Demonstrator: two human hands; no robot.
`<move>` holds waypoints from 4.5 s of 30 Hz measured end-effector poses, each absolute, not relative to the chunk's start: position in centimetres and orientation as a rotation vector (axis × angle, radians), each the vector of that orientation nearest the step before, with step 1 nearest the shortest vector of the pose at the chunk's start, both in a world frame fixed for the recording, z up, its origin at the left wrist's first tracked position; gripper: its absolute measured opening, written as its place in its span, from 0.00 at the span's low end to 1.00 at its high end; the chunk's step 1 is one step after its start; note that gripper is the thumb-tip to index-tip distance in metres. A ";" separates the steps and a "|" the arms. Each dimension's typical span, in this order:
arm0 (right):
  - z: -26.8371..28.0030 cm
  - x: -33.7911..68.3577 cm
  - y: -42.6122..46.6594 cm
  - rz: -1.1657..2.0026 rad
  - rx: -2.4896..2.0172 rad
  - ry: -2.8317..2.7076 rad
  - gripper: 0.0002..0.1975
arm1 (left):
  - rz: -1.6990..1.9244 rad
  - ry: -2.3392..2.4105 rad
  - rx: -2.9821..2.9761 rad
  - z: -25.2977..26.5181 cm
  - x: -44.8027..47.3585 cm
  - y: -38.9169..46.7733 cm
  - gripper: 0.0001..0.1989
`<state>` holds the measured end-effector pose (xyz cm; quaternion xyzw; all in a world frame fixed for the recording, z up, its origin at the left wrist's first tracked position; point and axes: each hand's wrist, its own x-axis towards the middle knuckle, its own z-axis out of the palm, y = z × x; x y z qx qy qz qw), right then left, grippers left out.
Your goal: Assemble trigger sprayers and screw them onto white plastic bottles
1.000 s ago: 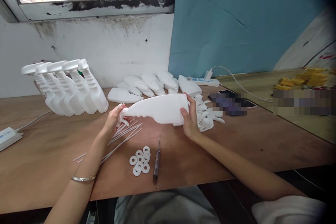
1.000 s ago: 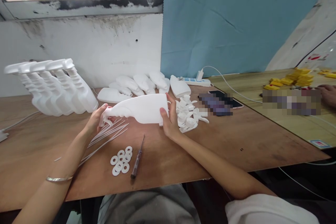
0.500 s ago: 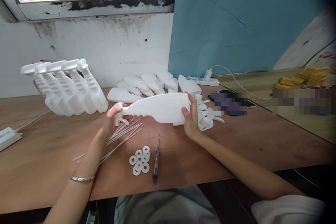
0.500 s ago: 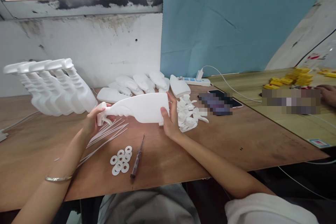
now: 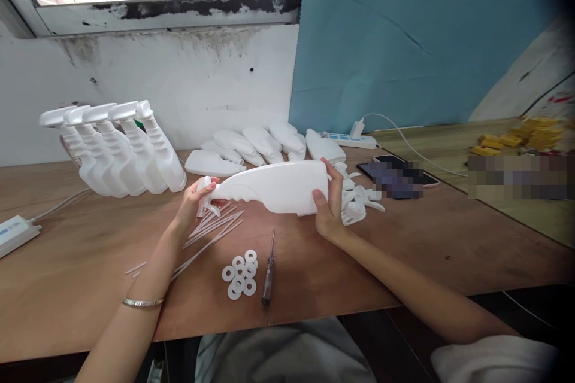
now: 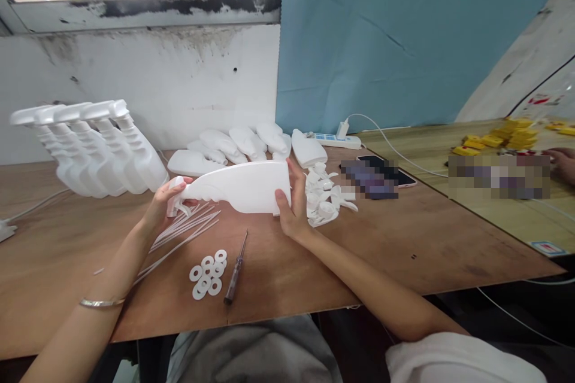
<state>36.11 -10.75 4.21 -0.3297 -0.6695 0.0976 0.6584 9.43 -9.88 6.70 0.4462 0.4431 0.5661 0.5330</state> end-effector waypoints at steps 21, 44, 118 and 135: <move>4.0 36.0 -11.0 0.278 -0.804 -1.535 0.28 | 1.230 1.281 1.089 6.0 9.7 -9.5 0.17; 4.0 36.1 -10.3 0.333 -0.823 -1.517 0.26 | 1.660 1.337 1.351 6.0 10.1 -9.8 0.13; 3.8 34.4 -11.8 0.939 -0.924 -1.205 0.28 | 1.470 1.163 0.869 6.5 9.2 -9.4 0.15; 3.9 35.0 -10.9 0.939 -0.906 -1.204 0.27 | 1.167 1.162 0.920 7.2 8.2 -9.8 0.13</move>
